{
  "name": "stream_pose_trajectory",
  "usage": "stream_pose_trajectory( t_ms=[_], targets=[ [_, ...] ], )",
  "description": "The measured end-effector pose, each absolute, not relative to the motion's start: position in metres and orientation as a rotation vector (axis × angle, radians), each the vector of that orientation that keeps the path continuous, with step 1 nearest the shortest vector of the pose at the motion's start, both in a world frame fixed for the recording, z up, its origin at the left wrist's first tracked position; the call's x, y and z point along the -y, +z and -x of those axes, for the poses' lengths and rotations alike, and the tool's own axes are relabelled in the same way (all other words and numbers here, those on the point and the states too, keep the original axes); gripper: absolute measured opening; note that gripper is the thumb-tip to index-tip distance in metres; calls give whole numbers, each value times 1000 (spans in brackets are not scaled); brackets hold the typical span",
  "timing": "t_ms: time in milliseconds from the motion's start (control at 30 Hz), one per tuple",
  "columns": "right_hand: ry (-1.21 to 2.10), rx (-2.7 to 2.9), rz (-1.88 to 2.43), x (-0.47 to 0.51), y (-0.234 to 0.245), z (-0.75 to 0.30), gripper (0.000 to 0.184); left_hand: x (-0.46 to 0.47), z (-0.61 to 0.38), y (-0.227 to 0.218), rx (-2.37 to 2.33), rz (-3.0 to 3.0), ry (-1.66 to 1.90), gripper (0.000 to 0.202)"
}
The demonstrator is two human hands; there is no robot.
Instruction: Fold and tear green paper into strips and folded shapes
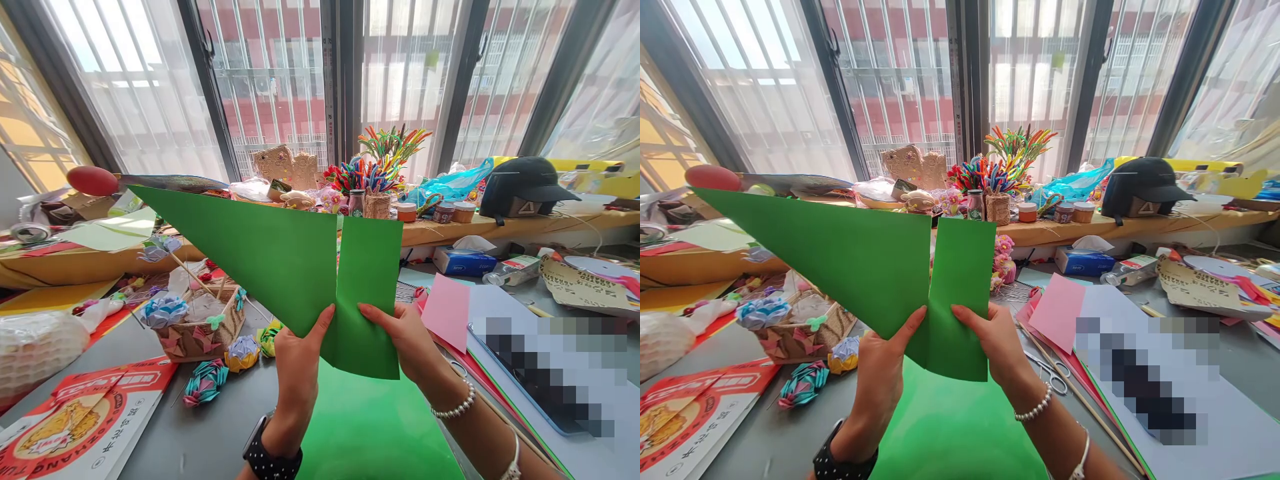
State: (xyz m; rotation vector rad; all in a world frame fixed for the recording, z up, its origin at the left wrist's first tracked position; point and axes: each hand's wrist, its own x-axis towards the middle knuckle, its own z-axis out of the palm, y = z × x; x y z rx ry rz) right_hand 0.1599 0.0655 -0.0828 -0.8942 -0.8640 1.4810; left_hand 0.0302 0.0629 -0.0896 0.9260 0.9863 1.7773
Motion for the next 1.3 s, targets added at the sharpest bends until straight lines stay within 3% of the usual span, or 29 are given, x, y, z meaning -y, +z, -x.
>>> stream_pose_trajectory(
  t_ms=[267,500,700,1300],
  targets=[
    [1568,750,864,-65,-86,-155,25,-60,-33,-89,-1102,-932,1845,32],
    [1514,1023,925,-65,-83,-161,30,-63,-27,-87,-1108,-981,1821,33],
    [1344,1061,1005,-68,-83,-169,31,-68,-19,-89,-966,-1066,1490,32],
    [1556,853,944,-70,-83,-167,32,-63,-25,-94,-977,-1079,1545,29]
  ],
)
